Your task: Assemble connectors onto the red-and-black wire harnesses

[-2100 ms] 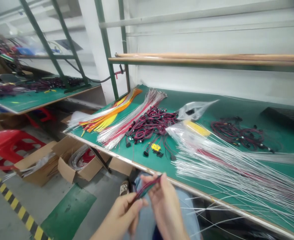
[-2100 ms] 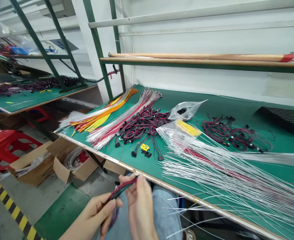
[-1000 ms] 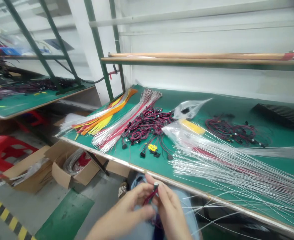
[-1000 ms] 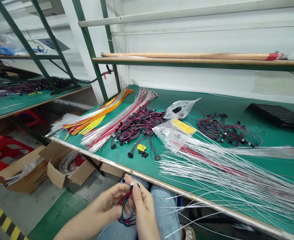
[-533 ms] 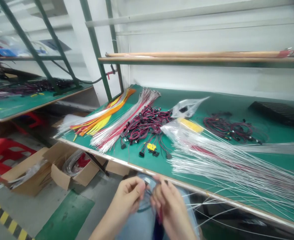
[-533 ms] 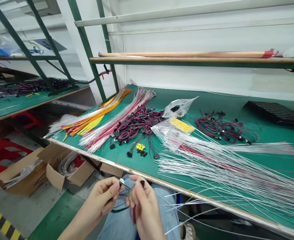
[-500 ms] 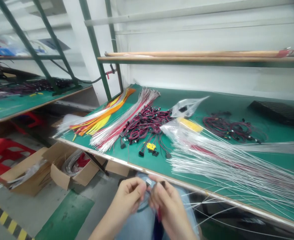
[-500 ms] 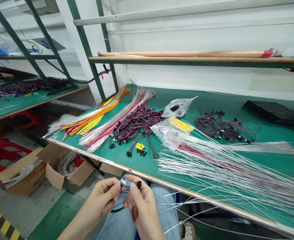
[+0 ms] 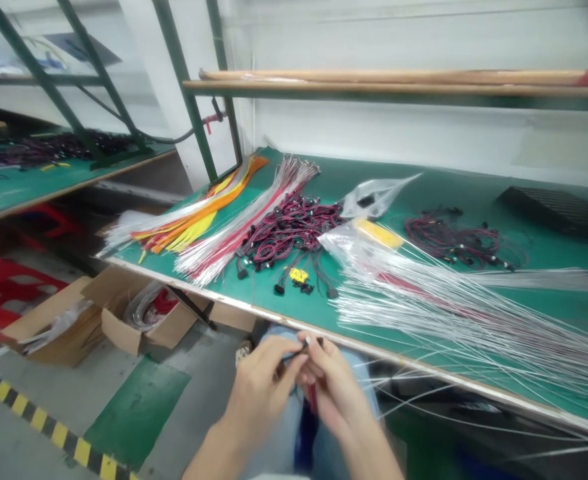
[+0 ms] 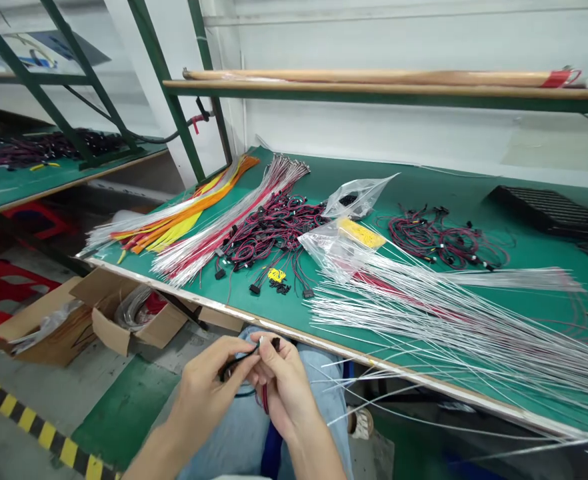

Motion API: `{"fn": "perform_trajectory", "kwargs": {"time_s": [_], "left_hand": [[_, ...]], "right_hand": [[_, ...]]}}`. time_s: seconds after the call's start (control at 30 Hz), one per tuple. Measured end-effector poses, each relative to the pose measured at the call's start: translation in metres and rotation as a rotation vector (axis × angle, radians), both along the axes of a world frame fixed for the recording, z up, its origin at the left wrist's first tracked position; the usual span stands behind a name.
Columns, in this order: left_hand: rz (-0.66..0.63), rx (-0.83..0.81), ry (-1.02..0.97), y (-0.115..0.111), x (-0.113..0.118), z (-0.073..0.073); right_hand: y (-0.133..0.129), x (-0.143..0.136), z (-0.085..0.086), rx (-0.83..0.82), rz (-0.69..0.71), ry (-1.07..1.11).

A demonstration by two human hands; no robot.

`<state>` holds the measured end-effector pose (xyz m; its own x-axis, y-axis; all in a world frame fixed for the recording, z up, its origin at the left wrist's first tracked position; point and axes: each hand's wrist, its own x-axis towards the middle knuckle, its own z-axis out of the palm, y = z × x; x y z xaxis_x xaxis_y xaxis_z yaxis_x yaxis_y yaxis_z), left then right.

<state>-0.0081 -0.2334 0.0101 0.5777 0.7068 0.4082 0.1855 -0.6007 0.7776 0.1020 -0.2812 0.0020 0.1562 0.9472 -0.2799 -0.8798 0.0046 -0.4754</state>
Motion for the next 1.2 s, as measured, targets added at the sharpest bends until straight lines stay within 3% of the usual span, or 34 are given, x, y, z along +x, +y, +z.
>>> {"fn": "perform_trajectory", "kwargs": {"time_s": [0.1,0.33,0.9,1.07,1.2], "left_hand": [[0.005,0.056,-0.009,0.0,0.0,0.005],[0.005,-0.087,0.135,0.006,-0.002,0.018],[-0.023,-0.139,0.217,0.003,-0.009,0.037],[-0.035,-0.112,0.337,0.003,-0.013,0.048],[-0.118,-0.317,0.384,0.01,-0.016,0.048]], "right_hand": [[-0.001,0.002,-0.001,0.022,-0.006,-0.068],[-0.001,0.006,-0.003,0.064,-0.035,-0.271],[-0.002,0.009,-0.003,0.109,0.127,-0.164],[-0.002,0.008,-0.006,0.079,0.013,-0.438],[-0.001,0.002,-0.006,0.055,-0.038,-0.584]]}}
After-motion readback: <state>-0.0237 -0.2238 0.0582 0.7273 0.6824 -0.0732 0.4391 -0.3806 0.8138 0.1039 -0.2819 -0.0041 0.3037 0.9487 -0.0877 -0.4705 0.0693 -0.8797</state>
